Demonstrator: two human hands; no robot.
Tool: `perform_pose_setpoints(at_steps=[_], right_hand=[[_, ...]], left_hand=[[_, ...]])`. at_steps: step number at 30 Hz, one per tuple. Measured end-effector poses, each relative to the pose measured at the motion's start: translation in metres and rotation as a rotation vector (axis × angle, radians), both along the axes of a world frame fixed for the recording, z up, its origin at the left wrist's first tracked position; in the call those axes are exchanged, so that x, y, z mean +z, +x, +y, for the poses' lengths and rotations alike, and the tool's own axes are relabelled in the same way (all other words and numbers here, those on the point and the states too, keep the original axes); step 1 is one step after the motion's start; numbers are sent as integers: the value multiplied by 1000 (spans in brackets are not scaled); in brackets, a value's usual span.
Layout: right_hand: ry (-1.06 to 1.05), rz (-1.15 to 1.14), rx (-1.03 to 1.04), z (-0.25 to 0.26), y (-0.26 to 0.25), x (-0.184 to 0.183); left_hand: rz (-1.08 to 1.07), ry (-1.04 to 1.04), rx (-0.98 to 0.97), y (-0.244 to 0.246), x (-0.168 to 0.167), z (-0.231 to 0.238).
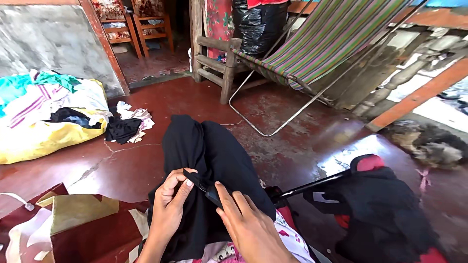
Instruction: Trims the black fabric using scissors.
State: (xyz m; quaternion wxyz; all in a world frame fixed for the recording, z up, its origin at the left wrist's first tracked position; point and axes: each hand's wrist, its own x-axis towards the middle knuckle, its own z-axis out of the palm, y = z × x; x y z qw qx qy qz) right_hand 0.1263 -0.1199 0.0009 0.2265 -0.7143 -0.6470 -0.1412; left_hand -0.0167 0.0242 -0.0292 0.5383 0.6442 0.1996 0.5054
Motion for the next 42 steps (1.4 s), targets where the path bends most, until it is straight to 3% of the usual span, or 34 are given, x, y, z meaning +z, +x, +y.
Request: perform_pose_setpoints(at_steps=[25,38,42], right_hand=[[-6,63,-6,-4,5,-10],[-23,170,24,3,2,-10],[-50,328,75,10,-1,-3]], left_hand=[[39,-17,-18,-2,0,0],[46,-12,9,-3,2,0],[96,46,93,-3,4,-2]])
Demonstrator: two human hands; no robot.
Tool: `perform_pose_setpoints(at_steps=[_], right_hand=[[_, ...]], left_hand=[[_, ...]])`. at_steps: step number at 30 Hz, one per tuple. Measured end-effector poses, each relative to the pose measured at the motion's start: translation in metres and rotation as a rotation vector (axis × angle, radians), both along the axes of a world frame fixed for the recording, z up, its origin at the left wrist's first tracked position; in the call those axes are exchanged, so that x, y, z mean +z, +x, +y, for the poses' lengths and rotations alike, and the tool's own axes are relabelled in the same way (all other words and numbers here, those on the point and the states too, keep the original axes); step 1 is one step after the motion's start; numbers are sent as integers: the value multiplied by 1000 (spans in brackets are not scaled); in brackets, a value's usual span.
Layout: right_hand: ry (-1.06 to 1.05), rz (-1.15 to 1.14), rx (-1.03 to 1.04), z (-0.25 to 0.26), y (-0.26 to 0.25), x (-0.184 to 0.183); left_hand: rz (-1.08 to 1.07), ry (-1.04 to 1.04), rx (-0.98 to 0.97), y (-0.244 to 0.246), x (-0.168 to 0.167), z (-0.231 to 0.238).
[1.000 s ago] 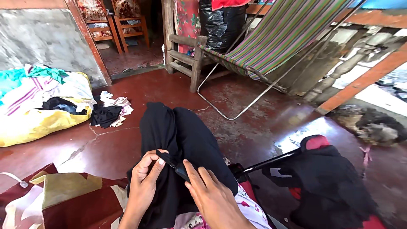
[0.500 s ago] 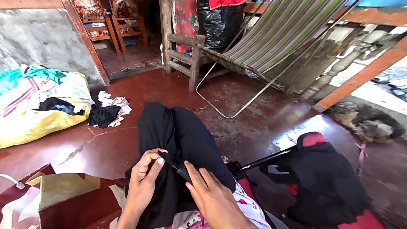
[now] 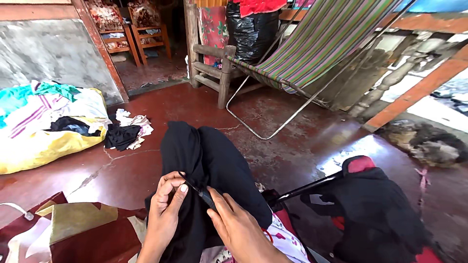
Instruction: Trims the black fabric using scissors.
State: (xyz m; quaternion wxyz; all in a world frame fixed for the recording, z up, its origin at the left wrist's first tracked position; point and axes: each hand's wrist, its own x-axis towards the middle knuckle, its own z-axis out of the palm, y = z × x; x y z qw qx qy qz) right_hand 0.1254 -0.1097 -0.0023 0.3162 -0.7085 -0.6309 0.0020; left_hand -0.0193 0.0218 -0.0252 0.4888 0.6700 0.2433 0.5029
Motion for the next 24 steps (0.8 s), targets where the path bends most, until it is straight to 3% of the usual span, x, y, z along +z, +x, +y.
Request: perform_pose_setpoints(at_steps=[3,11,14,20,24], right_hand=[[-41,120,46,-1,-2,3],[-158,188,12,-14,-17,22],[-127,176,9,-7,-25,24],[-258,241,-17,-20,-32,35],[-177,264,-2,2,-26,24]], left_hand=[[26,17,66,-2,4,-4],[11,-44,14,-2,19,-12],[83,-7,74,-5,28,-14],[190,116,181,-4,32,-23],[201,182,207,-4,43,-30]])
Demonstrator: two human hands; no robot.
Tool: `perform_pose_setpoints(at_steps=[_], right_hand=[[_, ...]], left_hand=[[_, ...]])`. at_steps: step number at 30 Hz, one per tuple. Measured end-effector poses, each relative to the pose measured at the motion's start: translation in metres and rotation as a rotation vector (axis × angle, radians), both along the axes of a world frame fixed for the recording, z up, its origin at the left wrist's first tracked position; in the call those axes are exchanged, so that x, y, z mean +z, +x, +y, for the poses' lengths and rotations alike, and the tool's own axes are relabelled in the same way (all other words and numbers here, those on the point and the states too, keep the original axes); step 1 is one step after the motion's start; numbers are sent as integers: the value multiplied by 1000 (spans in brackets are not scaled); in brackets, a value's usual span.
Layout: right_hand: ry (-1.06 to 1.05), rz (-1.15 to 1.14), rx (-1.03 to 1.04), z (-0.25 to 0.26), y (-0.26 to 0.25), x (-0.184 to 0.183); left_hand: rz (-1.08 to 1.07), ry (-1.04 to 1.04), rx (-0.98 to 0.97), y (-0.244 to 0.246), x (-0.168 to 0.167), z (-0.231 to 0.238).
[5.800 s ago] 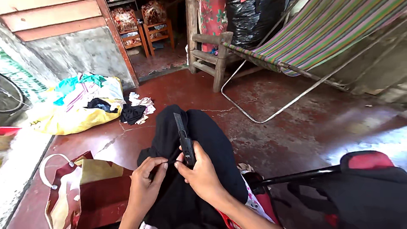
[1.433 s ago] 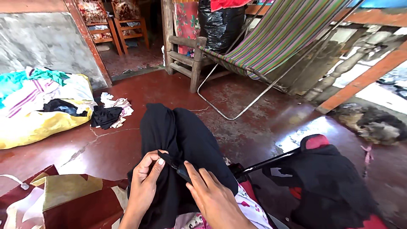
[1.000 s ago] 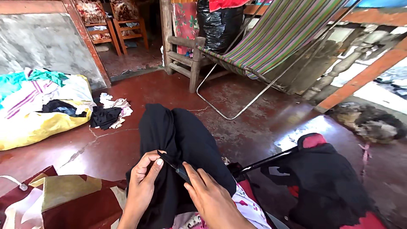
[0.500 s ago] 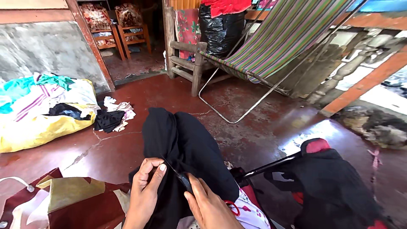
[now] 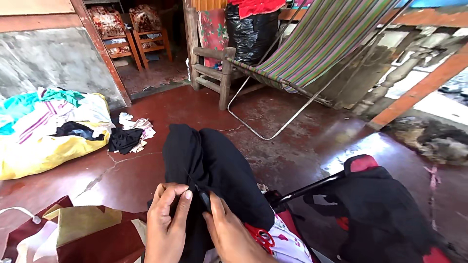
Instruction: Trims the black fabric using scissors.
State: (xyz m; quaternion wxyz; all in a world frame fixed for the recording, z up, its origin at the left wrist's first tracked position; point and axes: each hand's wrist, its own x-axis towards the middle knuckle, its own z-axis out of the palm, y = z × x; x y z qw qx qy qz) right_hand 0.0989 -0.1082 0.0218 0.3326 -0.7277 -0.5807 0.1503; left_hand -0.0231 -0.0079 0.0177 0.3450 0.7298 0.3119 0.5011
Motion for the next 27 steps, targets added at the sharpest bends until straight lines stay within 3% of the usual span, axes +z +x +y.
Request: perform_pose_setpoints(at_steps=[5,7,12,19,24,27], right_hand=[[367,187,-44,15,26,1],[345,298,-33,27,36,6],[59,657,174,56,46,19],[243,382,-41,53,47,7],[126,543,118,52,47,14],[158,447,81,54,33,4]], left_hand=[[25,17,-43,-11,3,6],[48,14,-61,-11,4,6],[107,54,-55,-14,5,9],[347,225,87,-24,-1,20],[270,173,57,-18,-2,18],[268,182,65,-15,-4,16]])
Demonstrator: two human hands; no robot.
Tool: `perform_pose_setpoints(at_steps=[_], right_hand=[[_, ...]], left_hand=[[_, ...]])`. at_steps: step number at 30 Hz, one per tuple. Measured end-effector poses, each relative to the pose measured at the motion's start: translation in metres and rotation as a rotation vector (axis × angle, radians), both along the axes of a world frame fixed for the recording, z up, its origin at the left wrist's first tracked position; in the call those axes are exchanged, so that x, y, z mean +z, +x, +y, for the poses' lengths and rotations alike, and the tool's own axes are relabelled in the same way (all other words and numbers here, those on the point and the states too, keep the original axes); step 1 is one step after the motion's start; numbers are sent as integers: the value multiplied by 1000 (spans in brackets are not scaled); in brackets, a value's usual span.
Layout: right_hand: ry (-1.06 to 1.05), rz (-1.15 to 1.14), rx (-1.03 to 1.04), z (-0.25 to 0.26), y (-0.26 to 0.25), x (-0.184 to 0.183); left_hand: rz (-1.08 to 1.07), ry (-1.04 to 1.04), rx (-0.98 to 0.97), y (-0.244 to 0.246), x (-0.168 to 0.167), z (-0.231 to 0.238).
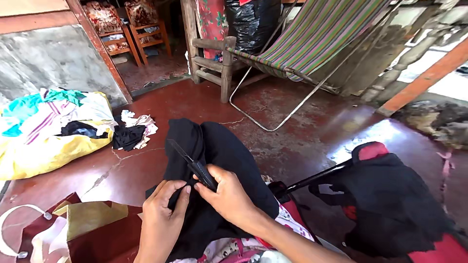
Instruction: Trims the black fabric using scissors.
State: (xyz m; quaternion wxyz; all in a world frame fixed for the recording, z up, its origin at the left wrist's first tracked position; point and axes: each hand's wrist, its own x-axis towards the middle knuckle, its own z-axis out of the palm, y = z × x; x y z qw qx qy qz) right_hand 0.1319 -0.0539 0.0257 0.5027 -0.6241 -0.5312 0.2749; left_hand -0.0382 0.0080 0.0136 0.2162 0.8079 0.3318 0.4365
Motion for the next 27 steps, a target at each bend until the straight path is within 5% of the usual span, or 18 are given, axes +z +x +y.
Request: perform_pose_setpoints(at_steps=[8,19,27], right_hand=[[61,-283,-182,3,-1,-13],[-46,-491,-182,9,2,-21],[-65,-131,-103,-7,11,-6]], left_hand=[[149,117,34,4,-8,-3],[353,281,113,13,-15,-18],[-38,-145,-82,4,-13,-2]])
